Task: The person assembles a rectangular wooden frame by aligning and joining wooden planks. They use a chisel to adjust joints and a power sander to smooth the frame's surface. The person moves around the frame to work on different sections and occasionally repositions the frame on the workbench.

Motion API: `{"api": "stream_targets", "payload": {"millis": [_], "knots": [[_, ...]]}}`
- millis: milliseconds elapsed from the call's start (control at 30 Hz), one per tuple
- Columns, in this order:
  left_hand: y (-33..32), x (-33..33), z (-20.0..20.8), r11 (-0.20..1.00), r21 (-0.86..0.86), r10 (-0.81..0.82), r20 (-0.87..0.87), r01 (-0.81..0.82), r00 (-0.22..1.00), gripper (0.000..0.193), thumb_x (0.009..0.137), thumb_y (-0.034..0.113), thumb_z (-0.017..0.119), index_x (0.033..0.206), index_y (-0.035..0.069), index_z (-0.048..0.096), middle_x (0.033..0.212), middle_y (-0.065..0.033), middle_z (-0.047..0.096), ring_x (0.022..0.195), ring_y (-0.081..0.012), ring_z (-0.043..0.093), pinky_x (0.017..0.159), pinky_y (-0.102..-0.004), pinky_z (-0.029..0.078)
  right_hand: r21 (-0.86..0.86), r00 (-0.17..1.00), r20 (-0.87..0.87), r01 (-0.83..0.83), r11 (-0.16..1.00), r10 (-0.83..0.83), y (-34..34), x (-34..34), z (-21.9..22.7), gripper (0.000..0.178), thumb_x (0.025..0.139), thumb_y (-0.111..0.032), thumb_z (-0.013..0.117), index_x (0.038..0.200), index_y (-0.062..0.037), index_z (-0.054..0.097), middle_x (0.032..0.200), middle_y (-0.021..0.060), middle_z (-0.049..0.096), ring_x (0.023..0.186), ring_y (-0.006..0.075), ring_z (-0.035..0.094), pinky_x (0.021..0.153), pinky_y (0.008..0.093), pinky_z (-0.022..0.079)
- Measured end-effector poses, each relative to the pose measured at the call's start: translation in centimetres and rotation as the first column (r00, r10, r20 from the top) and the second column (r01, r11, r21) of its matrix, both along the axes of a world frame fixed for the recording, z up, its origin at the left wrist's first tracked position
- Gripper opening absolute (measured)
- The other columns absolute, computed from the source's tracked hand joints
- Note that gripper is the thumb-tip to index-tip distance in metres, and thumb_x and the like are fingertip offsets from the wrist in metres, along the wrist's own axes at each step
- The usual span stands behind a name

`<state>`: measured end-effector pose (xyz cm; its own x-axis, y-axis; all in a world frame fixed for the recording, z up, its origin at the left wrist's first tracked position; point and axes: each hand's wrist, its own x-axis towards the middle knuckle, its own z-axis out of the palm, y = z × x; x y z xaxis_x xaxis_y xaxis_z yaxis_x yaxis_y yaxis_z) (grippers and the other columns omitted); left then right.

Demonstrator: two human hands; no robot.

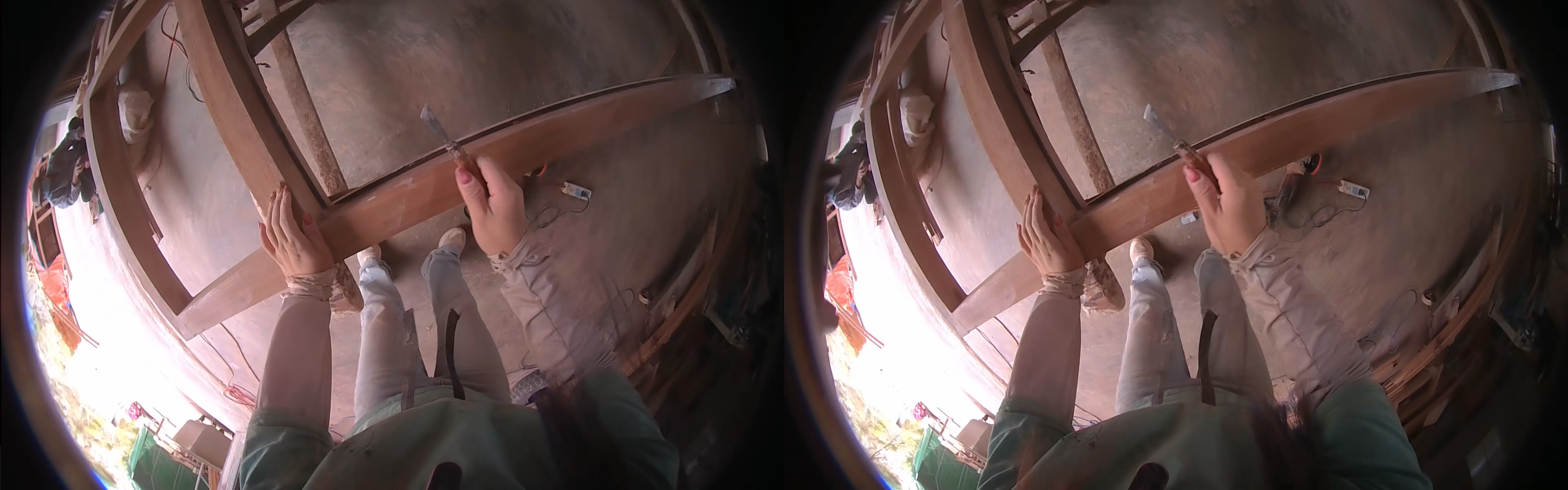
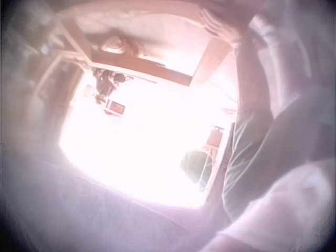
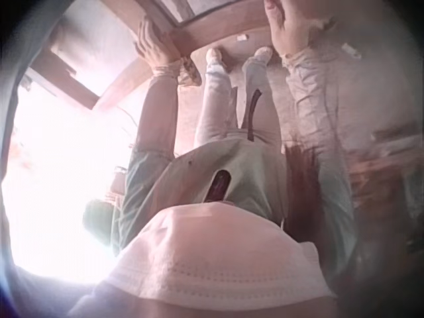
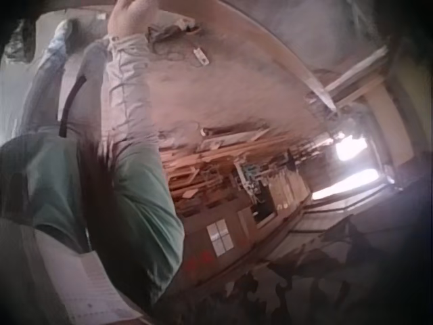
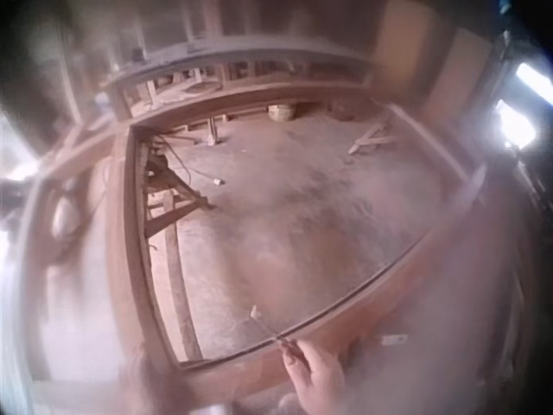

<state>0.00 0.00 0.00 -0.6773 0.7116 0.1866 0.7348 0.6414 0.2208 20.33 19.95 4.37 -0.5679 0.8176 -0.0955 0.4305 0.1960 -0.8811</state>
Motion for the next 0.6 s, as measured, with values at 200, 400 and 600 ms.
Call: {"api": "stream_targets", "payload": {"millis": [200,400,600], "knots": [[0.4,0.1,0.2,1.000,0.004,0.011,0.003,-0.011,1.000,0.041,0.094,0.018,0.046,0.134,0.010,0.046,0.140,-0.0028,0.049,0.132,-0.0202,0.042,0.111,-0.0400,0.020,0.118,0.999,0.041,-0.025,0.993,0.021,5.4,-1.7,-0.6,0.032,0.092,-0.026,0.059,0.113,-0.0027,0.054,0.088,0.0173,0.064,0.079,0.0363,0.062,0.069,0.0410,0.048],[1.1,0.3,0.7,1.000,-0.004,0.018,0.054,-0.018,0.998,0.038,0.095,0.018,0.046,0.133,0.010,0.048,0.139,-0.0044,0.050,0.132,-0.0212,0.042,0.111,-0.0410,0.021,0.392,0.949,0.301,-0.029,0.920,-0.098,7.1,-2.6,-5.4,0.029,0.090,-0.026,0.060,0.111,-0.0075,0.057,0.093,0.0127,0.066,0.086,0.0322,0.062,0.078,0.0417,0.043],[0.5,0.1,0.9,0.998,-0.054,0.026,0.093,-0.021,0.995,0.039,0.093,0.017,0.047,0.131,0.009,0.049,0.139,-0.0064,0.049,0.132,-0.0229,0.042,0.110,-0.0434,0.021,0.436,0.927,0.339,-0.003,0.900,-0.161,6.2,-3.2,-5.3,0.030,0.089,-0.025,0.059,0.114,-0.0075,0.056,0.096,0.0118,0.066,0.088,0.0318,0.062,0.079,0.0426,0.043]]}}
